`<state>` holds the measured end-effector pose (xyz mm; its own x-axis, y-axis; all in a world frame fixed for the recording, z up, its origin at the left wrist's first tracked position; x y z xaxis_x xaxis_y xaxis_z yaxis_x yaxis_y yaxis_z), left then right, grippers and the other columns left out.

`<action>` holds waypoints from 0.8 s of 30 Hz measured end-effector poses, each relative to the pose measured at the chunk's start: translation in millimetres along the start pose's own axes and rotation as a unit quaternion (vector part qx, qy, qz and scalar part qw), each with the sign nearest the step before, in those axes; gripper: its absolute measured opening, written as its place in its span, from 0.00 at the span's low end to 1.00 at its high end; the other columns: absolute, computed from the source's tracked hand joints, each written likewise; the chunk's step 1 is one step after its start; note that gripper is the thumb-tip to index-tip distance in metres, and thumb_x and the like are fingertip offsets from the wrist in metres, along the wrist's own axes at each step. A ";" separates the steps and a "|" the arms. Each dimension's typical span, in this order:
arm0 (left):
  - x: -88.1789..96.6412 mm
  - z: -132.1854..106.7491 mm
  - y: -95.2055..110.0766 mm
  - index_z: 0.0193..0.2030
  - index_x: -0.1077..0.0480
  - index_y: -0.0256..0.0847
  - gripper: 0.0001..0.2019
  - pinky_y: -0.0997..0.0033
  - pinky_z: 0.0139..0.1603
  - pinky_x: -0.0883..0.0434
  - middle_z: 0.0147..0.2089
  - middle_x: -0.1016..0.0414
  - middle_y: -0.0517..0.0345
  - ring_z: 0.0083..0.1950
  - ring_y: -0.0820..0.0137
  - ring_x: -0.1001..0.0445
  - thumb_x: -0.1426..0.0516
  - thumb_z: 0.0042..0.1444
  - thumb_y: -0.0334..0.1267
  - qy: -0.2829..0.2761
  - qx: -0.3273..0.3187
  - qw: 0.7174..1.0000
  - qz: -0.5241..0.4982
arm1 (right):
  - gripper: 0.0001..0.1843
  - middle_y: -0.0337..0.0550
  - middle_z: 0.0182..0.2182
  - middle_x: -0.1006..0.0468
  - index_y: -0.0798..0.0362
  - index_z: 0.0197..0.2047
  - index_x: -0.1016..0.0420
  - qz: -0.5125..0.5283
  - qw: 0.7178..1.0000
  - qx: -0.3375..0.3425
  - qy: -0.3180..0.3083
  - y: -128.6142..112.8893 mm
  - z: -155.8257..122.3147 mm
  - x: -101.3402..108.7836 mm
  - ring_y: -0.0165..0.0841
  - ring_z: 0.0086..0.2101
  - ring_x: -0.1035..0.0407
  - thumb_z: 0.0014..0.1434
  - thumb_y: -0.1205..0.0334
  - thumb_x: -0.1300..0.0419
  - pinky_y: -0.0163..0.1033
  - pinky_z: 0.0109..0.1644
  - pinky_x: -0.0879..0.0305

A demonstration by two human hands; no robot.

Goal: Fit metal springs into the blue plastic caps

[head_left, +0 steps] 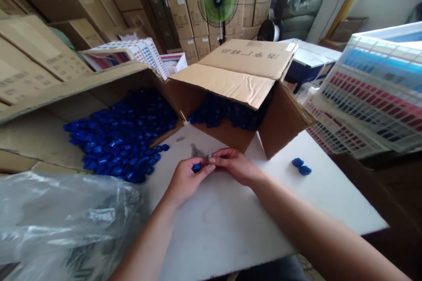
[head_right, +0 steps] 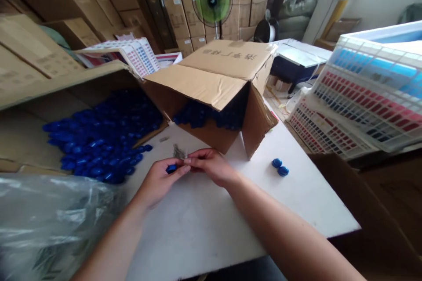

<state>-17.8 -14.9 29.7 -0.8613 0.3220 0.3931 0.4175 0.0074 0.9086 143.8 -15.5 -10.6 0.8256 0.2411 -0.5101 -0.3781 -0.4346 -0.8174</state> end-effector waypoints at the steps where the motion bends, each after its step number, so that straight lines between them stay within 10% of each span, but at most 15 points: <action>1: -0.4 -0.2 -1.0 0.40 0.23 0.38 0.15 0.72 0.43 0.32 0.38 0.21 0.54 0.40 0.69 0.26 0.38 0.50 0.47 -0.004 0.011 1.000 -0.023 | 0.32 0.44 0.40 0.29 0.62 0.45 0.31 0.007 1.000 -0.005 -0.001 -1.1 0.0 0.0 0.22 0.39 0.32 0.43 0.48 0.30 0.32 0.49 0.32; 24: -2.8 9.6 -22.2 0.31 0.26 0.36 0.14 0.81 0.21 0.45 0.22 0.32 0.65 0.20 0.83 0.41 0.31 0.40 0.42 0.008 0.144 0.948 -0.284 | 0.29 0.43 0.44 0.34 0.56 0.52 0.37 0.072 0.996 0.007 -0.044 -1.3 -0.2 0.4 0.21 0.42 0.34 0.53 0.50 0.35 0.31 0.49 0.32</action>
<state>-21.9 -6.8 7.1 -0.9742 0.1741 -0.1435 -0.0550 0.4338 0.8993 144.7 -15.0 -9.8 0.7227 0.2524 -0.6434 -0.4960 -0.4587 -0.7372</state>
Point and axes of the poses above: each hand's wrist, its own z-axis towards the middle knuckle, its own x-axis out of the back of the hand, y = z × x, the point moved 1 cm from there along z, towards the middle knuckle
